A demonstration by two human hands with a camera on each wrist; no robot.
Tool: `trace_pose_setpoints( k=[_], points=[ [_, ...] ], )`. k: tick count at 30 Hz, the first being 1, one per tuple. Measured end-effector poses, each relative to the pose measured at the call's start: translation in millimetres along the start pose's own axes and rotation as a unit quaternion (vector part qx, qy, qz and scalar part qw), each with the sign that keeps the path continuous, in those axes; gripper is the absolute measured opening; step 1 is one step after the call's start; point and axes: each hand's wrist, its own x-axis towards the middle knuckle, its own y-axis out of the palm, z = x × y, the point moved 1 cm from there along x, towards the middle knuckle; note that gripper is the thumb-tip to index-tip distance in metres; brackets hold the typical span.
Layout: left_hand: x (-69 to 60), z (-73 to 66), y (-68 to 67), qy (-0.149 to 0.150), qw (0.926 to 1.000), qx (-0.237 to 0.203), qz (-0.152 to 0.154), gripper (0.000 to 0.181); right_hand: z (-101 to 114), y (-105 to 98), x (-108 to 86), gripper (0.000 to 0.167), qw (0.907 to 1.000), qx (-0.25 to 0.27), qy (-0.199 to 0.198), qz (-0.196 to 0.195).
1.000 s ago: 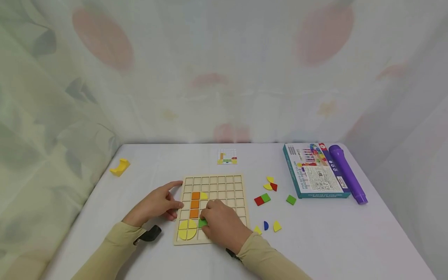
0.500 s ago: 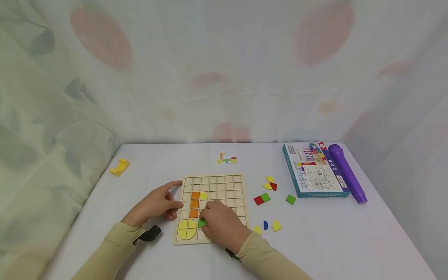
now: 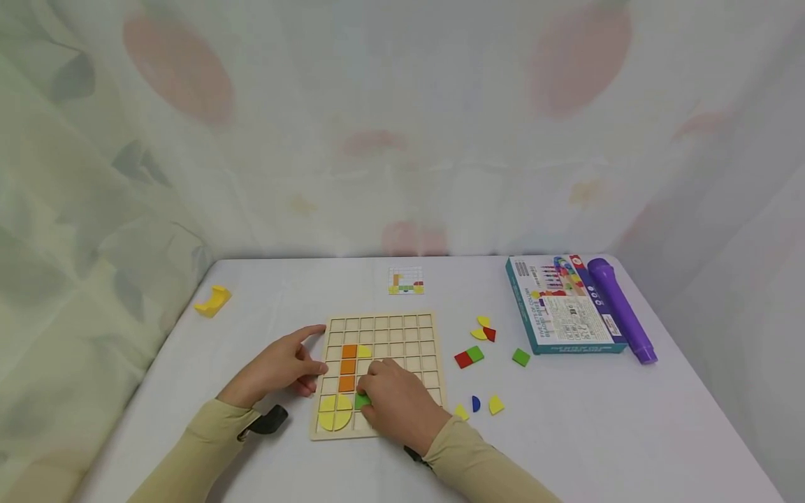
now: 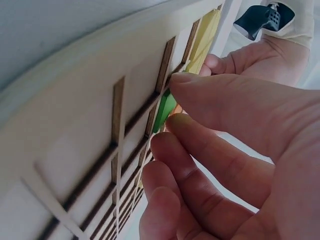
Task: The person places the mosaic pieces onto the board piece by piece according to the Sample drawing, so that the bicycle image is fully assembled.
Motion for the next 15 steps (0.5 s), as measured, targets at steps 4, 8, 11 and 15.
trace_pose_setpoints(
  k=[4, 8, 11, 15],
  points=[
    [-0.3, -1.1, 0.1, -0.002, 1.0000, 0.005, -0.002, 0.090, -9.0, -4.8, -3.0, 0.018, 0.9998, 0.011, 0.013, -0.013],
    [-1.0, 0.2, 0.3, -0.006, 0.9999, 0.010, -0.005, 0.090, -27.6, -16.5, -13.3, 0.020, 0.9981, 0.021, 0.050, -0.031],
    [-1.4, 1.2, 0.6, -0.006, 0.9999, 0.009, -0.006, 0.091, -47.3, -27.9, -26.0, 0.020, 0.9947, 0.025, 0.091, -0.043],
    [-1.1, 0.5, 1.0, -0.002, 0.9999, 0.008, -0.008, 0.091, -79.7, -42.1, -47.9, 0.022, 0.9866, 0.020, 0.154, -0.051]
  ],
)
